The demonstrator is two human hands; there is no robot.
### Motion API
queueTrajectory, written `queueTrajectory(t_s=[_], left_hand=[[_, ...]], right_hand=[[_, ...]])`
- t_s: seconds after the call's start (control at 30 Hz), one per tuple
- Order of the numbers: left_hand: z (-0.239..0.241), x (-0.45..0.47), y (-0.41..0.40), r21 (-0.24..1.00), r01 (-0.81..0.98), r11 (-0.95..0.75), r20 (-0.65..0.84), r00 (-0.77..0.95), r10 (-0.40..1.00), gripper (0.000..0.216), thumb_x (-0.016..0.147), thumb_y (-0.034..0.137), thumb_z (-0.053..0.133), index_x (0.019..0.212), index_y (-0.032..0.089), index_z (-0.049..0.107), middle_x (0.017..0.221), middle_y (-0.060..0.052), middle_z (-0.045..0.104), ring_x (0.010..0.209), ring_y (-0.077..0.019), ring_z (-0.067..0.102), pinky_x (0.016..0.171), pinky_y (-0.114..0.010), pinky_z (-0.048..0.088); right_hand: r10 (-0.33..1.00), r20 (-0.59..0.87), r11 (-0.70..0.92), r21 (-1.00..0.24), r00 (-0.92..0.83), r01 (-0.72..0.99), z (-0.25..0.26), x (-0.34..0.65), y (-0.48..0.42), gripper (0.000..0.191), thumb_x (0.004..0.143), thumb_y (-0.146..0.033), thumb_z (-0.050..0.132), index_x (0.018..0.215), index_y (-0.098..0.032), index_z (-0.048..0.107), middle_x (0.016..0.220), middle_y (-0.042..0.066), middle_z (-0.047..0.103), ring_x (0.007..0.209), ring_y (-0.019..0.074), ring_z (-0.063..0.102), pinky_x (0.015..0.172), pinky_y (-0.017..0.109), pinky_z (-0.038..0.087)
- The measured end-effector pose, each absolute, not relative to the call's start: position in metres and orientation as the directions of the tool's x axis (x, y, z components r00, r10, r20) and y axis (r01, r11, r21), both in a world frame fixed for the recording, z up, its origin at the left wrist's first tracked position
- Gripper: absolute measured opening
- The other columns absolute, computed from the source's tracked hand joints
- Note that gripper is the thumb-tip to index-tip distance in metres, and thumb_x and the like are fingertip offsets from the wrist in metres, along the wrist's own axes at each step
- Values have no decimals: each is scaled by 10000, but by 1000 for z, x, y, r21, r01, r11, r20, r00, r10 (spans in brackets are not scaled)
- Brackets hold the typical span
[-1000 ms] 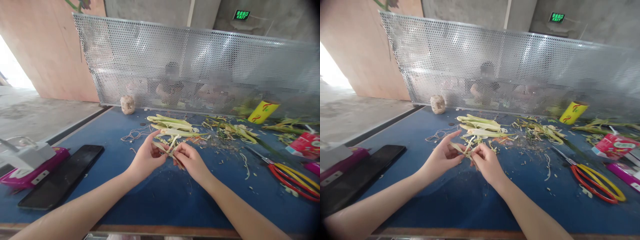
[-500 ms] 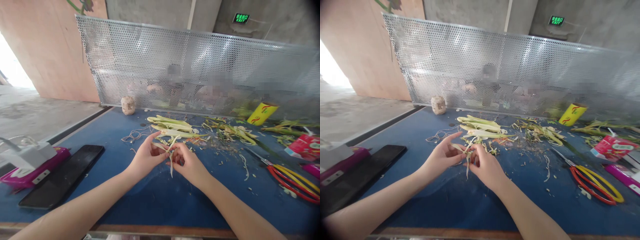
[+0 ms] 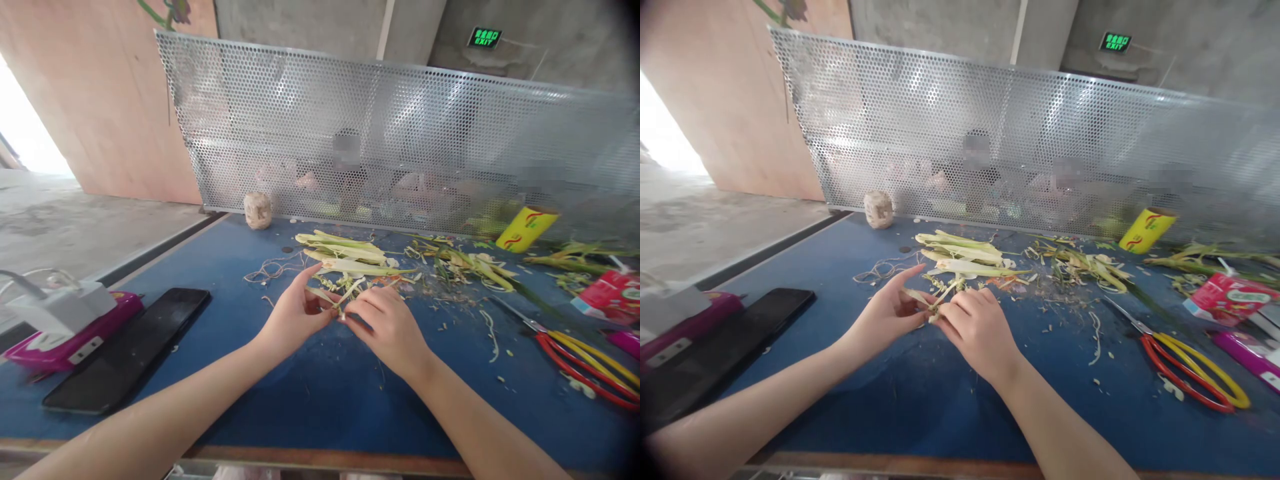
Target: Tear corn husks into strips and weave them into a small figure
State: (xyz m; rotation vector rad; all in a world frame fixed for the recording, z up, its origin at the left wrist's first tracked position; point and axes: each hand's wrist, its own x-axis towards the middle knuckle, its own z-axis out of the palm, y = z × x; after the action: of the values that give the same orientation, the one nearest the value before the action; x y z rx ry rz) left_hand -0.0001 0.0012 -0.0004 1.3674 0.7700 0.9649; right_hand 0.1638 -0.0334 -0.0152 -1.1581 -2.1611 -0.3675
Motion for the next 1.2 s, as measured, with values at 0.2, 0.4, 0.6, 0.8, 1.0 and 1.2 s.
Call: queueTrajectory(t_s=[0.2, 0.4, 0.6, 0.8, 1.0, 1.2], left_hand=[[-5, 0, 0, 992, -59, -116, 130, 467, 875, 793, 621, 121, 632, 1314, 141, 247, 794, -32, 647, 759, -152, 611, 726, -298, 462], [-7, -1, -1, 987, 9, -161, 135, 493, 859, 812, 631, 114, 596, 1341, 146, 203, 826, -52, 652, 754, -157, 605, 681, -284, 451], [-6, -1, -4, 979, 35, -199, 153, 519, 841, 794, 633, 99, 568, 1343, 154, 217, 812, -47, 653, 682, -141, 592, 641, -273, 433], [-6, 0, -6, 986, -10, -169, 147, 541, 828, 809, 632, 86, 574, 1350, 158, 206, 793, -38, 650, 649, -123, 575, 606, -250, 415], [-7, -1, -5, 986, -50, -157, 157, 565, 810, 807, 663, 204, 640, 1344, 179, 208, 836, -61, 659, 751, -177, 612, 690, -314, 447], [-11, 1, -3, 989, -117, -95, 142, 516, 845, 746, 672, 186, 633, 1317, 155, 259, 758, -30, 652, 726, -158, 615, 705, -302, 450]], right_hand=[[753, 616, 545, -387, -232, 744, -20, 163, -28, 153, 795, -255, 562, 658, -192, 589, 647, 11, 579, 625, 139, 540, 592, 249, 416], [873, 475, 428, -630, -114, 649, -21, 163, -26, 175, 746, -277, 584, 599, -182, 589, 599, 6, 590, 522, 120, 502, 489, 220, 405], [950, 296, 302, -773, -103, 558, -23, 166, -24, 338, 752, -411, 543, 513, -172, 546, 466, -21, 480, 420, 89, 394, 403, 207, 328], [961, 260, 266, -804, -88, 531, -20, 166, -25, 369, 746, -433, 540, 487, -171, 509, 438, -36, 408, 408, 78, 336, 396, 204, 285], [972, 228, 220, -809, -55, 545, -19, 165, -27, 385, 742, -458, 527, 486, -170, 515, 430, -40, 398, 404, 83, 347, 398, 208, 275], [944, 328, 275, -728, -33, 628, -20, 165, -29, 303, 799, -410, 477, 654, -181, 612, 524, -4, 533, 477, 124, 460, 454, 225, 361]])
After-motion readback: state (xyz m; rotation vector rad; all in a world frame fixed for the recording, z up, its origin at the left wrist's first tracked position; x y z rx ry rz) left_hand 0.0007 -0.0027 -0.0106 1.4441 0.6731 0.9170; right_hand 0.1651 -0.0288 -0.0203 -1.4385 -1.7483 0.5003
